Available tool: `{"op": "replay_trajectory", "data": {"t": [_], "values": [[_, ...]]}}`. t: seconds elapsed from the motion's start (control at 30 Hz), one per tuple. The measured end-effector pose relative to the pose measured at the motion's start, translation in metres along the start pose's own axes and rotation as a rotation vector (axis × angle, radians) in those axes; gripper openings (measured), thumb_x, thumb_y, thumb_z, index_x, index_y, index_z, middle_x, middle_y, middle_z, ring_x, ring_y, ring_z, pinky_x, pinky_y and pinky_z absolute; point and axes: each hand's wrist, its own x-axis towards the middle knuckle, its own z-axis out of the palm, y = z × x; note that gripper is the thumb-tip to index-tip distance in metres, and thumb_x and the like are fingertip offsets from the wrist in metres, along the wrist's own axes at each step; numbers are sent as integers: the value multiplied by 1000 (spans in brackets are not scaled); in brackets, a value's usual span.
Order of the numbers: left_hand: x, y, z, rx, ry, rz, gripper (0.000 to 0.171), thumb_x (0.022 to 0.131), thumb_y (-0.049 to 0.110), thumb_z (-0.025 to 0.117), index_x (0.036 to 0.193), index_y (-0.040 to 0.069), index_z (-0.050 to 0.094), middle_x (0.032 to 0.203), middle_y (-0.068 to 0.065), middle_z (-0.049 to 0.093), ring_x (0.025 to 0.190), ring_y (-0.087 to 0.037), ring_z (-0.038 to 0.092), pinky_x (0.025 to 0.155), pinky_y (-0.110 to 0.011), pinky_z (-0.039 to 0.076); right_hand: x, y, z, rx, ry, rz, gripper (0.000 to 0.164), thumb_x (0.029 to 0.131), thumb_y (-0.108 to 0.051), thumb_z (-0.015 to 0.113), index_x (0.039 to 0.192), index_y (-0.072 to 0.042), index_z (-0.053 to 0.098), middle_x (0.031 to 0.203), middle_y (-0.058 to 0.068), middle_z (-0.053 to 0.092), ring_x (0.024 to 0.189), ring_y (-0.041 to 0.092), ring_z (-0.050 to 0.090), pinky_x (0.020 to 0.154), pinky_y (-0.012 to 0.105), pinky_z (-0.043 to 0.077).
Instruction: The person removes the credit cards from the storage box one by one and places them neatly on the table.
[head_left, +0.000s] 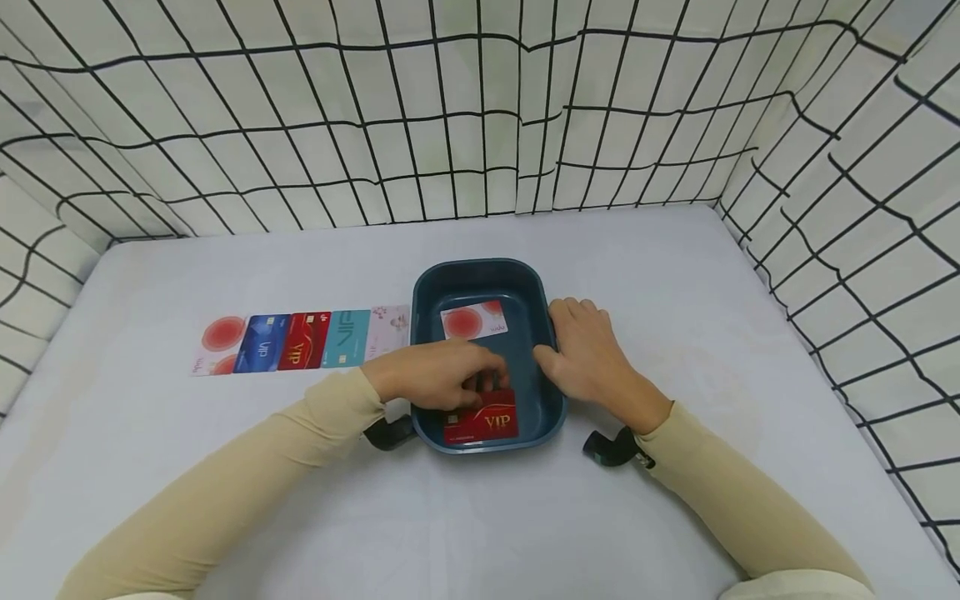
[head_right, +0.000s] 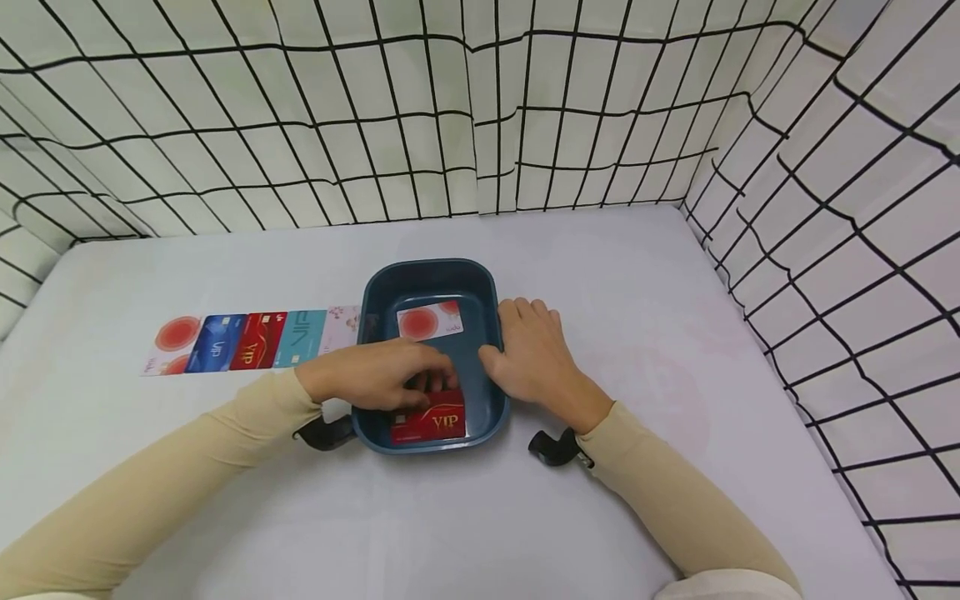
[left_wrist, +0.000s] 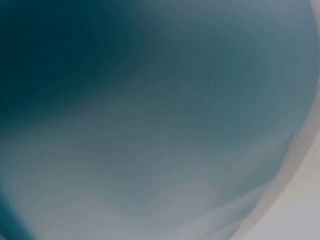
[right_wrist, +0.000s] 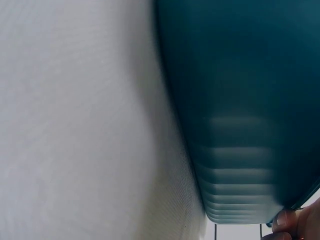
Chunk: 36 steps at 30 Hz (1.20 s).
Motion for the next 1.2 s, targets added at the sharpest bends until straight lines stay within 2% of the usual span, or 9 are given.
{"op": "replay_trajectory", "data": {"t": [0.3, 0.5, 0.83, 1.03, 1.2], "values": [[-5, 3, -3, -24, 38, 38, 30, 94, 7, 70, 124, 12, 67, 106, -3, 70, 86, -9, 62, 74, -17, 56, 0, 0, -2, 0, 5, -10, 21, 86, -27, 54, 95, -7, 55, 84, 8, 53, 81, 27, 45, 72, 36, 30], [-4, 3, -5, -41, -7, 19, 30, 95, 9, 70, 125, 10, 67, 106, -4, 69, 84, -8, 62, 74, -17, 56, 0, 1, -1, -5, 4, -11, 22, 86, -26, 54, 95, -7, 56, 84, 9, 53, 81, 27, 45, 72, 36, 30], [1, -2, -6, -28, -65, 0, 29, 96, 9, 66, 124, 10, 68, 105, -2, 71, 92, -10, 62, 83, -20, 55, 0, 2, 1, -2, 2, -10, 20, 86, -26, 54, 93, -7, 55, 83, 8, 53, 80, 27, 45, 71, 36, 29], [0, -2, -8, -72, -89, -15, 29, 96, 8, 66, 125, 10, 67, 107, -3, 70, 95, -11, 63, 86, -21, 56, 0, 2, 2, -3, 9, -17, 20, 86, -26, 54, 92, -7, 55, 83, 8, 53, 80, 27, 45, 71, 36, 29], [-3, -1, -12, -129, -82, -21, 29, 96, 8, 66, 125, 11, 67, 107, -3, 69, 96, -12, 63, 85, -23, 58, 0, 0, 2, 0, 17, -18, 21, 86, -26, 53, 94, -7, 55, 83, 8, 52, 80, 27, 45, 71, 36, 29]]}}
